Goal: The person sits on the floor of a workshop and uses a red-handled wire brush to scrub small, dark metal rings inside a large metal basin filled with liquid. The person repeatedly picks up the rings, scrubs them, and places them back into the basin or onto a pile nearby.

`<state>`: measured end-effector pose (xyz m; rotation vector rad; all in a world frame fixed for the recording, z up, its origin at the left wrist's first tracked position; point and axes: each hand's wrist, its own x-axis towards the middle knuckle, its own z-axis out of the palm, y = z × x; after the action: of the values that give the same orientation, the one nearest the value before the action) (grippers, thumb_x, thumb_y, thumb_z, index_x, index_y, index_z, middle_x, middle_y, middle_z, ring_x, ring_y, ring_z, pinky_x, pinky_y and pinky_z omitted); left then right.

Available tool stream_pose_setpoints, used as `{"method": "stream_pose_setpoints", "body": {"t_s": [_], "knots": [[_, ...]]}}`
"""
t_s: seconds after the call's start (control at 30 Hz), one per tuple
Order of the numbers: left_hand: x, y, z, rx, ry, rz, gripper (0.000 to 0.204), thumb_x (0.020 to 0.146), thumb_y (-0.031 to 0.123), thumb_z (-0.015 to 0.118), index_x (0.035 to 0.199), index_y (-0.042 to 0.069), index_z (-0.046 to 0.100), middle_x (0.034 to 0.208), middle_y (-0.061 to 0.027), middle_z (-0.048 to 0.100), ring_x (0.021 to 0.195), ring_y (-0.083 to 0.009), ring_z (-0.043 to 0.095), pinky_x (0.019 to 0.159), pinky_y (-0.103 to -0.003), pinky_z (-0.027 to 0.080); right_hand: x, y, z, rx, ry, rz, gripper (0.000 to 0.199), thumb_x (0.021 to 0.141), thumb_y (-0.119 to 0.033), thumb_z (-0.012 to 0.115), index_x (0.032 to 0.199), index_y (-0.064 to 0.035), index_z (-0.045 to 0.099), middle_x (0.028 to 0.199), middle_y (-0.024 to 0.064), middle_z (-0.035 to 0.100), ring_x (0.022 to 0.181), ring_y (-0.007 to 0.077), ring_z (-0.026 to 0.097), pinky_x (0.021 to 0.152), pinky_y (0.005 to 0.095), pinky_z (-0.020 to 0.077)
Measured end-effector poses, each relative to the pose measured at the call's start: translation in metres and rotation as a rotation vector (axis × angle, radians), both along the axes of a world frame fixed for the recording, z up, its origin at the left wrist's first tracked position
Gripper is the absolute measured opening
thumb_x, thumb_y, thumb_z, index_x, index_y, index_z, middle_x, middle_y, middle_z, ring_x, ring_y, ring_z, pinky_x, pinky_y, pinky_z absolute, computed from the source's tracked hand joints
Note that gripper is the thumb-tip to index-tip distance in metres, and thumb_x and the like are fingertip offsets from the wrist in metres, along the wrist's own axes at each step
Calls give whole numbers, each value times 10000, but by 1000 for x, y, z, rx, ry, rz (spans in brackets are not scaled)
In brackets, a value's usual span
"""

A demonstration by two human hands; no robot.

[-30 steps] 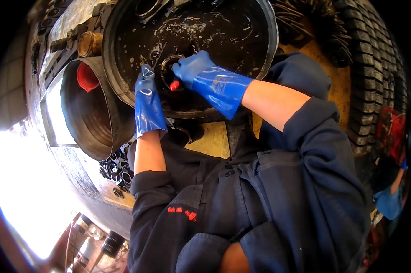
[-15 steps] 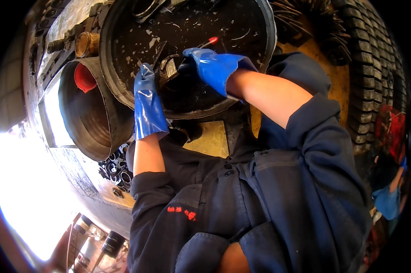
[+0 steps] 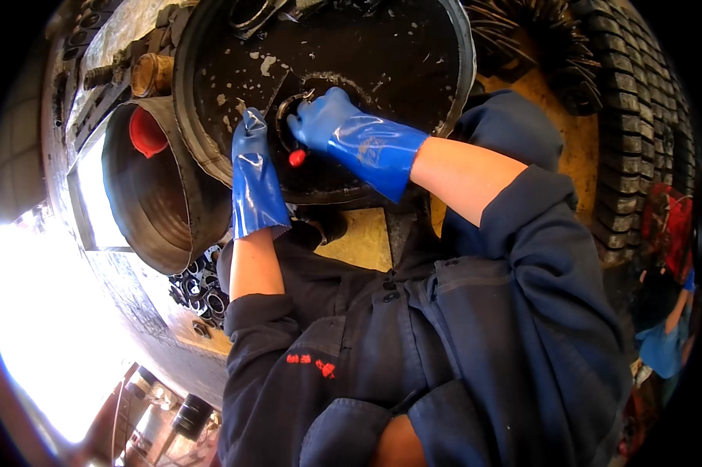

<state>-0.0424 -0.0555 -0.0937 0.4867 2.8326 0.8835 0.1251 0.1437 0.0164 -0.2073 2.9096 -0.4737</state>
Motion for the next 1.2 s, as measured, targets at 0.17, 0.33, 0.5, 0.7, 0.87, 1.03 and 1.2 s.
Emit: {"method": "stream_pose_setpoints", "body": {"t_s": [0.17, 0.33, 0.5, 0.7, 0.87, 1.03, 1.2], "knots": [[37, 32, 43, 83, -312, 98, 673, 1042, 564, 415, 1130, -36, 705, 991, -277, 717, 957, -426, 704, 807, -435, 537, 29, -3, -11, 212, 581, 183, 404, 877, -153, 648, 1261, -26, 646, 964, 177, 671, 636, 254, 661, 558, 405, 506], [34, 25, 53, -25, -227, 125, 671, 1040, 570, 420, 1127, -31, 703, 972, -275, 718, 931, -419, 703, 812, -434, 536, 20, 1, 8, 181, 236, 119, 371, 944, -149, 571, 1296, -47, 625, 1076, 179, 687, 845, 307, 714, 720, 429, 555], [42, 29, 57, -15, -202, 77, 672, 1040, 572, 409, 1135, -22, 706, 979, -285, 712, 951, -426, 703, 819, -430, 538, 3, 21, 22, -213, -257, -237, 358, 919, -259, 662, 1229, -81, 659, 1114, 146, 721, 1025, 305, 714, 853, 404, 564], [33, 29, 37, 1, -197, 83, 654, 1043, 556, 410, 1125, -19, 712, 954, -269, 716, 917, -427, 702, 811, -425, 540, 6, 40, 11, -667, -449, -575, 394, 883, -329, 669, 1147, -44, 733, 1120, 196, 739, 980, 371, 721, 842, 437, 556], [2, -13, 3, 115, 2, 59, 600, 1038, 520, 440, 1086, -8, 722, 957, -279, 703, 918, -451, 692, 775, -446, 530, 27, 45, 37, -1045, -484, -626, 405, 932, -337, 646, 1133, 10, 705, 992, 172, 735, 905, 262, 716, 784, 389, 546], [61, 64, 72, -37, -70, -37, 580, 1028, 514, 502, 1114, -21, 708, 1005, -258, 717, 960, -389, 693, 825, -424, 521, 41, 47, -39, -2089, -325, -1183, 312, 1008, -246, 572, 1146, 7, 691, 978, 139, 719, 899, 201, 693, 815, 345, 526], [65, 41, 92, -72, 66, -93, 506, 997, 497, 532, 1029, 28, 719, 985, -272, 699, 975, -483, 662, 847, -503, 515, 25, 54, 43, -831, -474, -529, 314, 918, -275, 688, 1166, -85, 711, 1053, 163, 733, 902, 305, 696, 847, 404, 544]]}}
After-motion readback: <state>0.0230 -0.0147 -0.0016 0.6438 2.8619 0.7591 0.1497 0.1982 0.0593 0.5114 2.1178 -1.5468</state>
